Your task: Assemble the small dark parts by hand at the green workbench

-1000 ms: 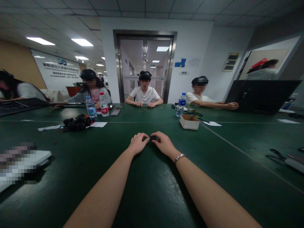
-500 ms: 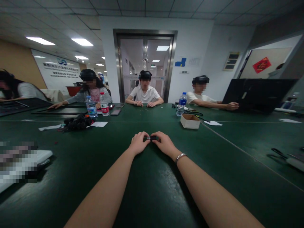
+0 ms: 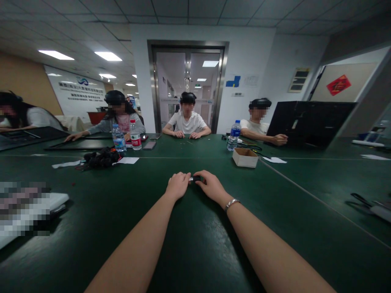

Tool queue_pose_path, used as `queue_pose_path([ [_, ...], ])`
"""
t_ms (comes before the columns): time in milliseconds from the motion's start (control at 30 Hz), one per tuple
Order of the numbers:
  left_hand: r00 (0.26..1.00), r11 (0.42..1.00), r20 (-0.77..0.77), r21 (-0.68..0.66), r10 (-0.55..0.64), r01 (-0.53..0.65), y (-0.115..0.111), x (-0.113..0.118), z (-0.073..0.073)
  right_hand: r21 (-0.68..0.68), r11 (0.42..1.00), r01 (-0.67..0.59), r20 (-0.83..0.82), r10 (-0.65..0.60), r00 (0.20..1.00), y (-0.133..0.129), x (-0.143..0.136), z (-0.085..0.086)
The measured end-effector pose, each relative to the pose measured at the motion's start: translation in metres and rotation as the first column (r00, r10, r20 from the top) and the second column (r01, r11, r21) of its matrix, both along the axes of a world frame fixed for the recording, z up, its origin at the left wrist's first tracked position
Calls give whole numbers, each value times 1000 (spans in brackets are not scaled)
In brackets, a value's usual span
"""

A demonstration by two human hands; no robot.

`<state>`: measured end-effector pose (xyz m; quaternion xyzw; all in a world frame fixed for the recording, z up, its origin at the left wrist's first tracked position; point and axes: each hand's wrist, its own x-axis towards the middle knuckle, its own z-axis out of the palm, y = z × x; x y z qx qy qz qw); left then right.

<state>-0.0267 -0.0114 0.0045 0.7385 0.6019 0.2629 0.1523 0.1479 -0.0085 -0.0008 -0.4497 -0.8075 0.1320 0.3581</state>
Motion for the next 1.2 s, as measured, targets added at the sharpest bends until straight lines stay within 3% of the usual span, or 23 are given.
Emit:
queue_pose_path([
  [300,995,996,-61,28,-83,85,-1,-1,0,5,1000,-2,-46,2,999,4,2,-4],
  [533,986,996,140,1,-90,91,-1,-2,1,9,1000,0,-46,1,999,7,4,-7],
  [700,998,998,32,0,-57,57,-2,-1,2,8,1000,-12,-51,12,999,3,3,-4],
  [900,992,996,89,-1,-87,87,-5,-2,5,10,1000,9,-43,-9,999,5,4,-5],
  [1067,997,997,3,9,-72,72,-1,-1,2,-1,1000,16,-43,-16,999,4,2,-3],
  [1200,998,998,29,7,-61,61,0,0,0,0,1000,16,-33,-16,999,2,1,-2],
])
